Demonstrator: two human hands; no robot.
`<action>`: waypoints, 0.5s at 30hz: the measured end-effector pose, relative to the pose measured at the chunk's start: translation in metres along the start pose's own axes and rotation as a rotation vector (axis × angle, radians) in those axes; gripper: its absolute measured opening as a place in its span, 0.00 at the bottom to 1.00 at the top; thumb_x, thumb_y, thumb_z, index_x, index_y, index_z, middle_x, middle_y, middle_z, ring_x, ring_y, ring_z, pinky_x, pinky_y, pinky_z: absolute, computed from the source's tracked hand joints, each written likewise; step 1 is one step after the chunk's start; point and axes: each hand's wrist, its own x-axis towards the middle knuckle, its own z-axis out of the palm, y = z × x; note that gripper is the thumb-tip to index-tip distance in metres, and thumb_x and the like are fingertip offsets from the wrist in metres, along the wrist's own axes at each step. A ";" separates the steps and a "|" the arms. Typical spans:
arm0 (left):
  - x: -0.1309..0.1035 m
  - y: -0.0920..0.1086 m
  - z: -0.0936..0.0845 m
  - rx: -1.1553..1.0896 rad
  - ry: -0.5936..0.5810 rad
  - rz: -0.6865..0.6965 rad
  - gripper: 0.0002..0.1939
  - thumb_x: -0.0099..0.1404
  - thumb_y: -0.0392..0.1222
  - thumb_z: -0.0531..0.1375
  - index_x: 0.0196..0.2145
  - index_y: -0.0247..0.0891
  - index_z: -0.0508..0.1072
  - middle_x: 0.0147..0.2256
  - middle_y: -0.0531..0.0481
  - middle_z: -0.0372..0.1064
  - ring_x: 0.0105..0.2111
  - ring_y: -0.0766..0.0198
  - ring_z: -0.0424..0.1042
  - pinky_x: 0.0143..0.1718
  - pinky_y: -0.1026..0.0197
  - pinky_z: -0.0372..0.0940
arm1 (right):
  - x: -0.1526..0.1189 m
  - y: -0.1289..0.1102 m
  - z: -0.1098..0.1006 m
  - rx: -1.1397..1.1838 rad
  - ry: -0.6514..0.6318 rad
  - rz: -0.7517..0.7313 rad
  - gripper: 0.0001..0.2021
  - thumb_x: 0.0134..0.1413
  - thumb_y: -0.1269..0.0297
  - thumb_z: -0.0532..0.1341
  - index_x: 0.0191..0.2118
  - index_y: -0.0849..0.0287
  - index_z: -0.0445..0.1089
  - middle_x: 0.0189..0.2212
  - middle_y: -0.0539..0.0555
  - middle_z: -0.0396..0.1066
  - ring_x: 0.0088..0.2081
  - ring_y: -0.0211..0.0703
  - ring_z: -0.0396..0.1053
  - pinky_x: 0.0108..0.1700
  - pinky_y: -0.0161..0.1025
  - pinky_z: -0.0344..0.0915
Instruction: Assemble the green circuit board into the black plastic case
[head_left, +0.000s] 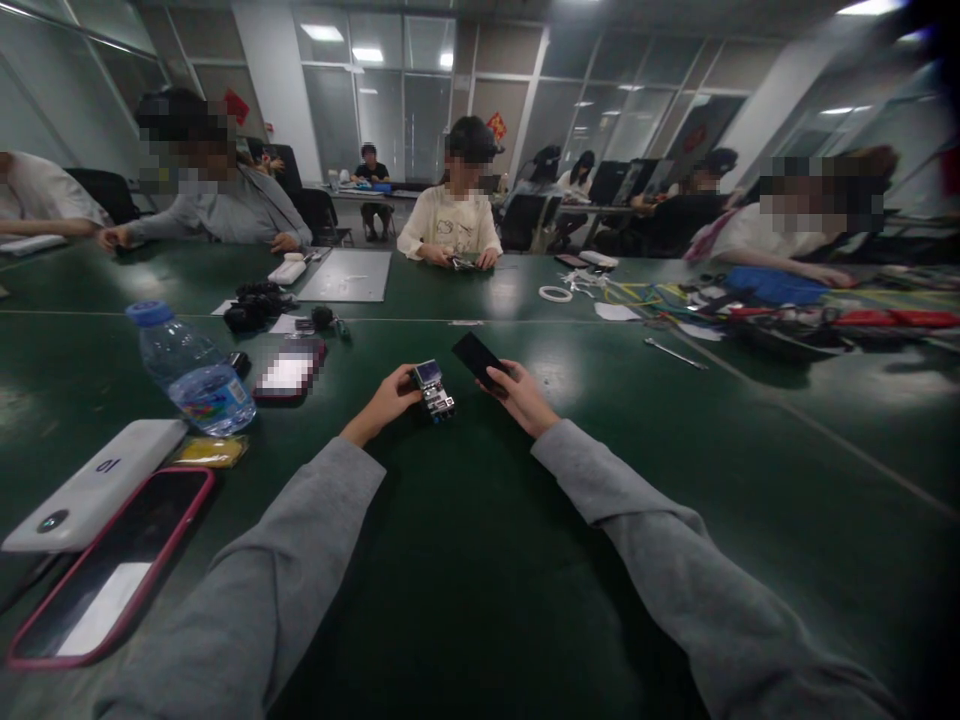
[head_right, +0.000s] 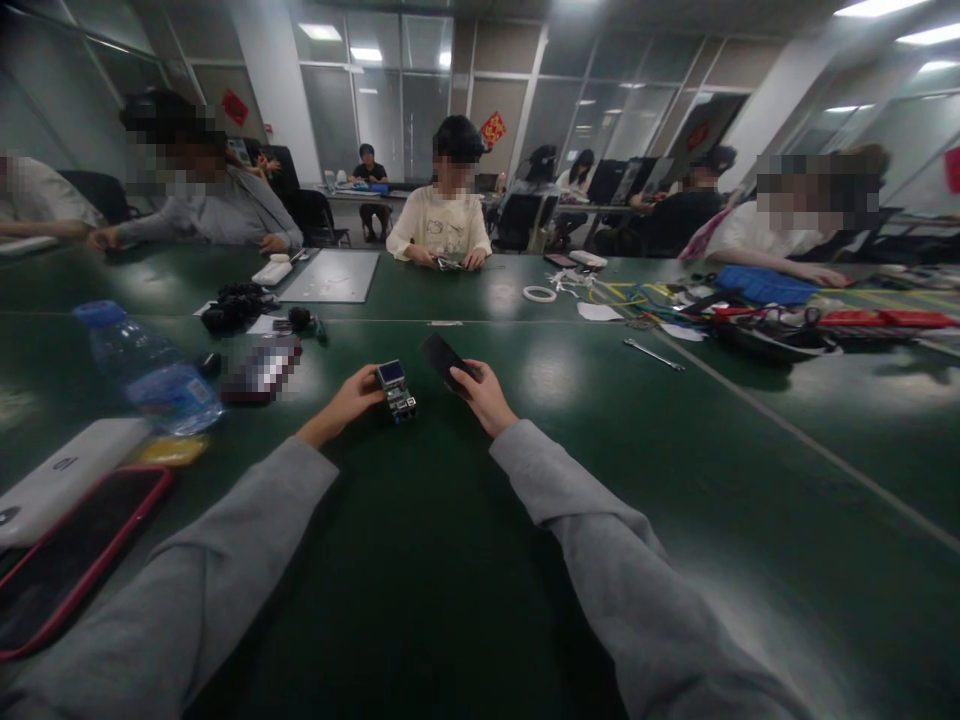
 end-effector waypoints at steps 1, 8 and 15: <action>-0.001 0.001 0.000 0.001 -0.002 0.004 0.23 0.57 0.34 0.61 0.51 0.37 0.64 0.49 0.42 0.69 0.50 0.56 0.68 0.56 0.46 0.57 | -0.001 0.002 0.001 -0.072 0.013 -0.029 0.24 0.42 0.56 0.69 0.44 0.53 0.60 0.43 0.51 0.69 0.44 0.44 0.70 0.54 0.50 0.66; -0.002 0.006 0.003 -0.004 0.015 0.009 0.22 0.56 0.33 0.61 0.50 0.36 0.65 0.48 0.42 0.69 0.49 0.55 0.69 0.54 0.45 0.58 | -0.004 0.014 0.000 -0.613 -0.023 -0.334 0.27 0.41 0.57 0.69 0.48 0.56 0.61 0.42 0.53 0.67 0.45 0.47 0.67 0.53 0.51 0.62; -0.004 0.011 0.003 -0.018 0.014 0.003 0.22 0.56 0.32 0.62 0.49 0.37 0.65 0.48 0.42 0.69 0.50 0.56 0.68 0.54 0.46 0.58 | -0.008 0.002 -0.043 -0.618 0.137 -0.389 0.28 0.41 0.54 0.69 0.48 0.55 0.62 0.42 0.56 0.67 0.45 0.49 0.66 0.51 0.52 0.62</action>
